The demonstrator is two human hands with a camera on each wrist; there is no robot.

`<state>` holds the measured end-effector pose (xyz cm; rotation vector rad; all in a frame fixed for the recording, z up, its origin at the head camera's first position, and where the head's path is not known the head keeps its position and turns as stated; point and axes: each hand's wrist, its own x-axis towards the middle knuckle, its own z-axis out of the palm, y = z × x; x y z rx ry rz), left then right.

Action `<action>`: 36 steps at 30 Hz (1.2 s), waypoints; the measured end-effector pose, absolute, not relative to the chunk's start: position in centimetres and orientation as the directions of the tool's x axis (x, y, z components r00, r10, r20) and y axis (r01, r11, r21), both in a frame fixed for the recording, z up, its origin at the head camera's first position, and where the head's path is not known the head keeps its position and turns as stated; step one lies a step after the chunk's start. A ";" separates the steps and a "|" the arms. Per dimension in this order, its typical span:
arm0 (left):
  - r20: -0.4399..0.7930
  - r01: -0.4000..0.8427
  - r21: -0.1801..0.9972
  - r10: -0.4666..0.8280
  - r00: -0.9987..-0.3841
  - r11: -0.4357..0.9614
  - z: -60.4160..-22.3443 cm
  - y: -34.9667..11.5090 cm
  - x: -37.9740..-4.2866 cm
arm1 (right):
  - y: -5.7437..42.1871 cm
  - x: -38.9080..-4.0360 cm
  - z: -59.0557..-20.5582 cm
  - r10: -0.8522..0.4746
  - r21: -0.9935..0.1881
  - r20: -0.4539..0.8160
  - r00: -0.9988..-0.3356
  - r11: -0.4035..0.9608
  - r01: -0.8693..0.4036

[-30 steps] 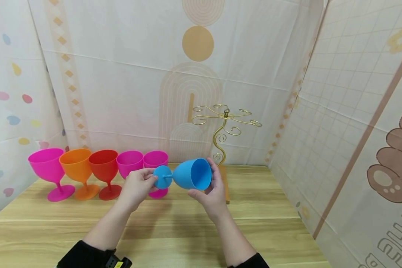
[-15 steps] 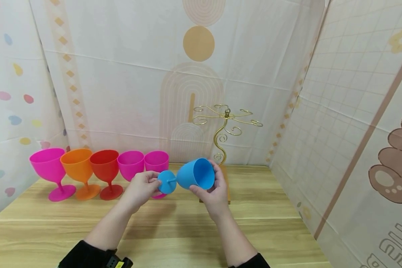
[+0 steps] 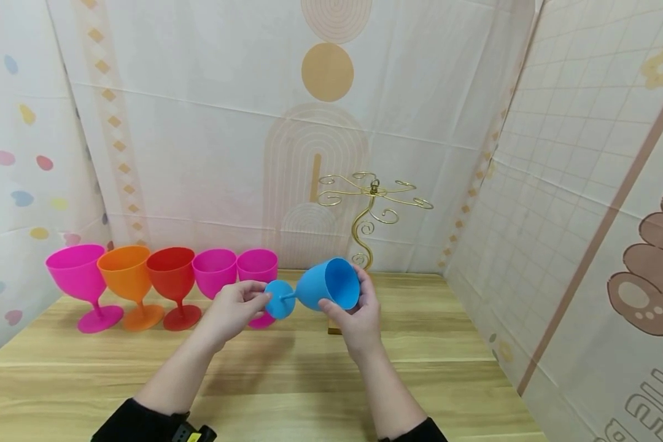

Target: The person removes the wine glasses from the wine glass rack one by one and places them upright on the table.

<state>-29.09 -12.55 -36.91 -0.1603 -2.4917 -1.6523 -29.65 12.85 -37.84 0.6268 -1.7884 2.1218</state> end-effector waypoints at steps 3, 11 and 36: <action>0.203 0.192 0.893 0.015 -0.979 0.408 -36.7 -12.5 -28.8 | 13.1 -29.7 -37.6 -0.041 -0.858 0.497 -0.867 -0.171 -0.484; 0.275 0.245 0.828 0.016 -0.961 0.505 -36.3 -12.7 -28.0 | 13.5 -29.9 -36.9 -0.016 -0.868 0.485 -0.874 -0.135 -0.478; 0.154 0.199 0.720 0.126 -0.980 0.665 -35.1 -17.2 -26.5 | 12.8 -33.9 -34.5 -0.049 -0.894 0.397 -0.917 0.206 -0.398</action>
